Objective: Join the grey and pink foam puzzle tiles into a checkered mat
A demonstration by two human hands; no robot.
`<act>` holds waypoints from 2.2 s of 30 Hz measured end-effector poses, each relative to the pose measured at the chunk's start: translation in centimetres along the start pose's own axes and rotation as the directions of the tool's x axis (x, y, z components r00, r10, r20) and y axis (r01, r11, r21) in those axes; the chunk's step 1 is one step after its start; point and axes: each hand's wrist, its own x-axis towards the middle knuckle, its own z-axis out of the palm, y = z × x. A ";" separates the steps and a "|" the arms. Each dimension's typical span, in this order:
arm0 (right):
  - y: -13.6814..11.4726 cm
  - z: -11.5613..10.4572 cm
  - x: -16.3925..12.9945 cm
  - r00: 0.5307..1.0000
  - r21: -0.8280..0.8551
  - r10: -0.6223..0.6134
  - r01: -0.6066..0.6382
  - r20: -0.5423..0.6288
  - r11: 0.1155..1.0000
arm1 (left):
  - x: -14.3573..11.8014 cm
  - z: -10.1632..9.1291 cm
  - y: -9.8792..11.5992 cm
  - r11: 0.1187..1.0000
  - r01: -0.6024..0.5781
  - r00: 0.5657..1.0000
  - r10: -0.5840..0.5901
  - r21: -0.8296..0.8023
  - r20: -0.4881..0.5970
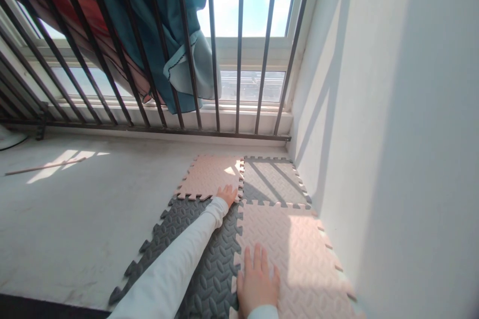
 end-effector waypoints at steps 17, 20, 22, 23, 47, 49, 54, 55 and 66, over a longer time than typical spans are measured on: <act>0.1 0.7 0.4 1.000 0.007 0.007 -0.007 0.011 1.000 | 0.9 -1.6 0.6 1.000 -0.008 0.990 0.009 -0.004 0.140; 0.1 0.6 0.4 1.000 0.009 0.008 -0.008 0.014 1.000 | 0.8 -1.6 0.5 1.000 -0.025 0.990 0.028 -0.018 0.138; 0.1 0.4 0.3 1.000 0.009 0.007 -0.007 0.020 1.000 | 0.5 -1.5 0.4 0.999 -0.031 0.992 0.034 -0.028 0.120; 0.1 0.3 0.3 1.000 0.009 0.007 -0.007 0.024 1.000 | 0.2 -1.4 0.3 0.999 -0.036 0.994 0.039 -0.038 0.101; -0.3 0.7 0.3 0.999 -0.038 0.043 -0.043 -0.009 0.998 | -4.5 1.2 0.6 0.990 -0.117 0.990 0.111 -0.072 -0.091; 0.0 0.8 0.4 0.999 -0.035 0.038 -0.038 0.009 0.999 | -4.4 0.8 0.5 0.988 -0.130 0.989 0.123 -0.083 -0.084; 0.5 0.7 0.3 1.000 -0.020 0.018 -0.018 0.013 1.000 | -4.0 0.0 0.4 0.987 -0.073 0.997 0.070 -0.142 -0.027; 0.5 0.7 0.3 1.000 -0.017 0.016 -0.015 0.012 1.000 | -3.8 -0.2 0.4 0.986 -0.061 0.998 0.061 -0.157 -0.004; 1.3 1.7 0.4 0.999 0.003 -0.018 0.018 -0.040 1.000 | -3.7 -0.5 2.4 0.987 0.060 0.998 -0.061 -0.149 -0.005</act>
